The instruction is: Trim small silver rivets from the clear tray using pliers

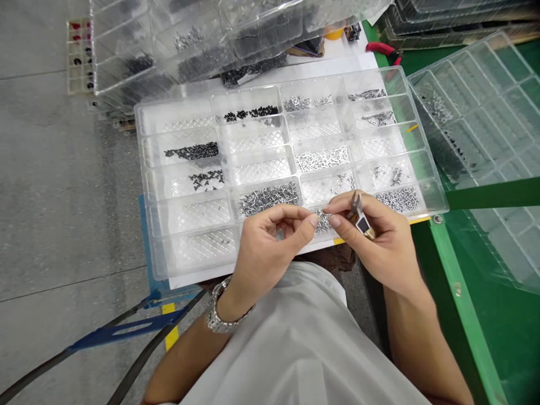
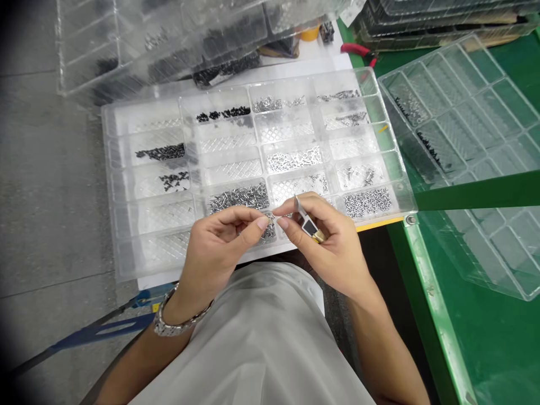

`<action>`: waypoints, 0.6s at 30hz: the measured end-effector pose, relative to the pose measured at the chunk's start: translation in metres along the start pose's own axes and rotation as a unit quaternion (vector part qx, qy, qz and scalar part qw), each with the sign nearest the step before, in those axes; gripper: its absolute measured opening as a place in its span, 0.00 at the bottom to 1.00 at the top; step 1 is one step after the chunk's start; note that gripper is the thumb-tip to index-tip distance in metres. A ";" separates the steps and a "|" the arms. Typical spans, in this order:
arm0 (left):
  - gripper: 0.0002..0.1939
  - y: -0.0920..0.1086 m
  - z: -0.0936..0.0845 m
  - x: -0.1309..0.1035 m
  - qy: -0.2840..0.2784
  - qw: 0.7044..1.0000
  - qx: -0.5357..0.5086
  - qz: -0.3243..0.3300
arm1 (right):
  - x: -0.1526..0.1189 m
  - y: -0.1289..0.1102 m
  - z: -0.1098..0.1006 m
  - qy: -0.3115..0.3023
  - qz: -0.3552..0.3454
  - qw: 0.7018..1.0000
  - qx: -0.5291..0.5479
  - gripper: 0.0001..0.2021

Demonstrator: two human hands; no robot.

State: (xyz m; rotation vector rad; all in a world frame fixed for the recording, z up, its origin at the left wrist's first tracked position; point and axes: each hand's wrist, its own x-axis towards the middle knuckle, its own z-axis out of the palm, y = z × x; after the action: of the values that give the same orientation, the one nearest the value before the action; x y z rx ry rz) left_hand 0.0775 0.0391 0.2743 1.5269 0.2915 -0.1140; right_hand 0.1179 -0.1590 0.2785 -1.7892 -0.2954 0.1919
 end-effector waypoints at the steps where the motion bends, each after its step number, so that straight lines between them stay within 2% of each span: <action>1: 0.08 0.001 -0.001 0.001 -0.006 1.000 -0.014 -0.014 | 0.000 0.000 -0.001 -0.009 -0.018 1.000 -0.006 0.07; 6: 0.09 0.003 -0.002 0.003 -0.020 0.999 -0.032 -0.024 | 0.001 0.002 -0.005 -0.056 -0.038 0.997 -0.027 0.09; 14: 0.10 0.003 -0.003 0.003 -0.029 0.999 -0.012 0.006 | 0.003 0.004 -0.002 -0.055 -0.021 0.998 -0.012 0.03; 16: 0.10 0.001 -0.003 0.004 -0.025 0.999 -0.030 -0.009 | 0.004 0.005 0.000 -0.040 -0.007 0.999 -0.012 0.01; 18: 0.11 -0.002 -0.002 0.006 -0.005 0.998 -0.048 -0.028 | 0.004 0.005 0.003 0.004 0.015 1.000 -0.015 0.01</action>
State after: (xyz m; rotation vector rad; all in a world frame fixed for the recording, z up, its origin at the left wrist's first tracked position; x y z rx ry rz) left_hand 0.0830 0.0415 0.2706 1.4221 0.3270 -0.1496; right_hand 0.1212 -0.1565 0.2728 -1.8251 -0.2681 0.2028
